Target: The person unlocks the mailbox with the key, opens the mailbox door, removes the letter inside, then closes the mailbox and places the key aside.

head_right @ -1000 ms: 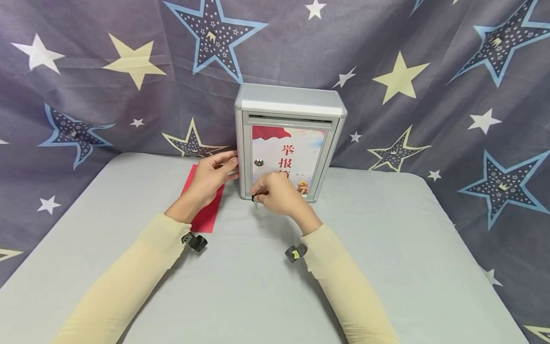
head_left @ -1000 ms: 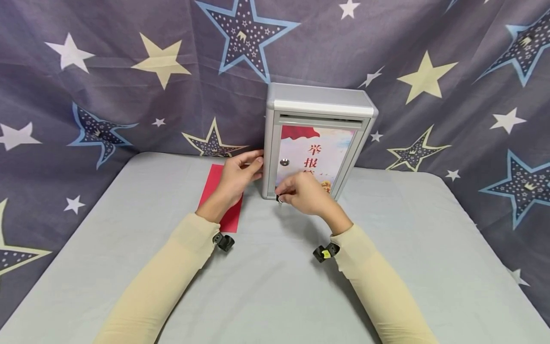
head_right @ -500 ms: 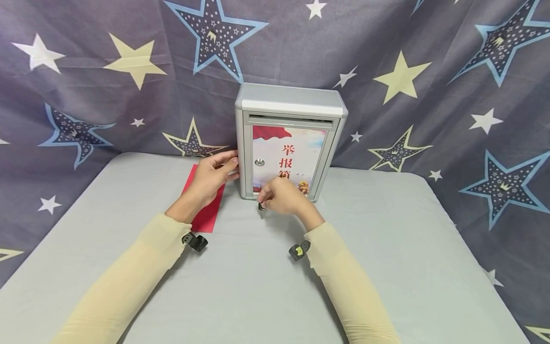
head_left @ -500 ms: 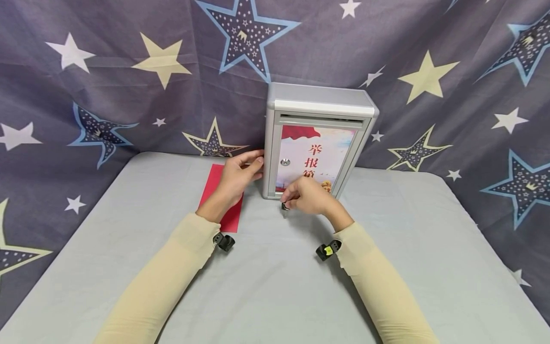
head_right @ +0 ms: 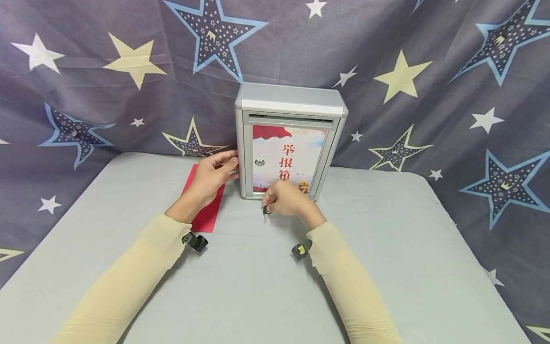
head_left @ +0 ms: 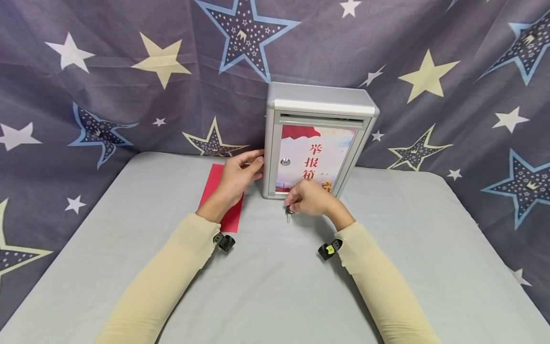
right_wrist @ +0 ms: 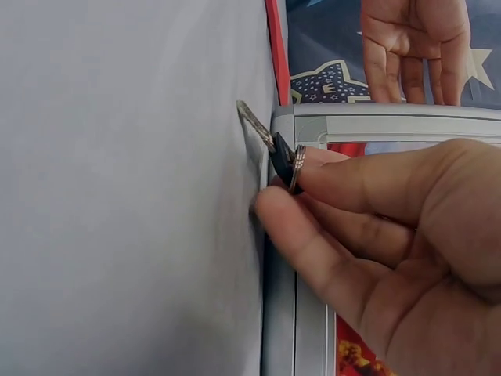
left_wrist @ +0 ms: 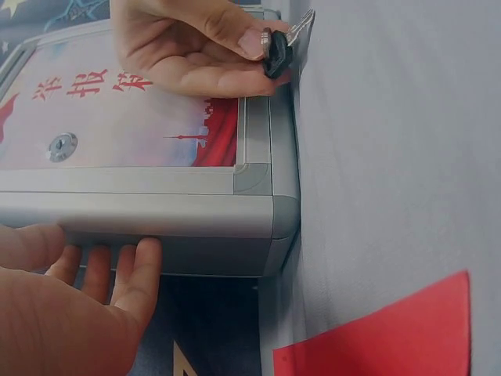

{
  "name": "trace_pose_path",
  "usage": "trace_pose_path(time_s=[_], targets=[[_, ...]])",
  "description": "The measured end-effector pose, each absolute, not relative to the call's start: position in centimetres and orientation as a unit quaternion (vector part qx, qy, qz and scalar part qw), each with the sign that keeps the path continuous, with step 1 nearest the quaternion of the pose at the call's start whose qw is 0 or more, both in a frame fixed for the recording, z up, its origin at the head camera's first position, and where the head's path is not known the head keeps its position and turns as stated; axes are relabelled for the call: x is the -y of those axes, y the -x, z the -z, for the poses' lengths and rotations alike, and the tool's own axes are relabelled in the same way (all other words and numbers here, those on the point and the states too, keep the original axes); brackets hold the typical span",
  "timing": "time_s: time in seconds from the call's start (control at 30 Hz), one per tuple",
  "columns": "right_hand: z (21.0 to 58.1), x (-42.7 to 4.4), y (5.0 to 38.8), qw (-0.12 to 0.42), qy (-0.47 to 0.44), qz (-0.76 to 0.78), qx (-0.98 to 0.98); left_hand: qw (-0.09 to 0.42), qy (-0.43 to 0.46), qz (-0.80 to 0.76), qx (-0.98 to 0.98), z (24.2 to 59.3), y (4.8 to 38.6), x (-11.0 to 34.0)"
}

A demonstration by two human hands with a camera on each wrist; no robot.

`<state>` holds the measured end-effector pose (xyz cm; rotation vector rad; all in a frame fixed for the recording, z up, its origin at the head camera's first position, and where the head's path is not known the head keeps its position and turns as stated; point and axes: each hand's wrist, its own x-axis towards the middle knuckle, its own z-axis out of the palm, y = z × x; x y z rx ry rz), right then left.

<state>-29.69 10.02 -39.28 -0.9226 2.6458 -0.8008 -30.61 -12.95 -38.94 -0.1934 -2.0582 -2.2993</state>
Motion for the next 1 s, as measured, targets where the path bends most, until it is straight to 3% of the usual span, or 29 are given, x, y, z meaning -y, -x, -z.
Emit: trace_pose_path(time_s=[1.0], targets=[[37.6, -10.5, 29.1, 0.076, 0.367, 0.207, -0.904, 0.030, 0.037, 0.741, 0.670, 38.9, 30.9, 13.1]])
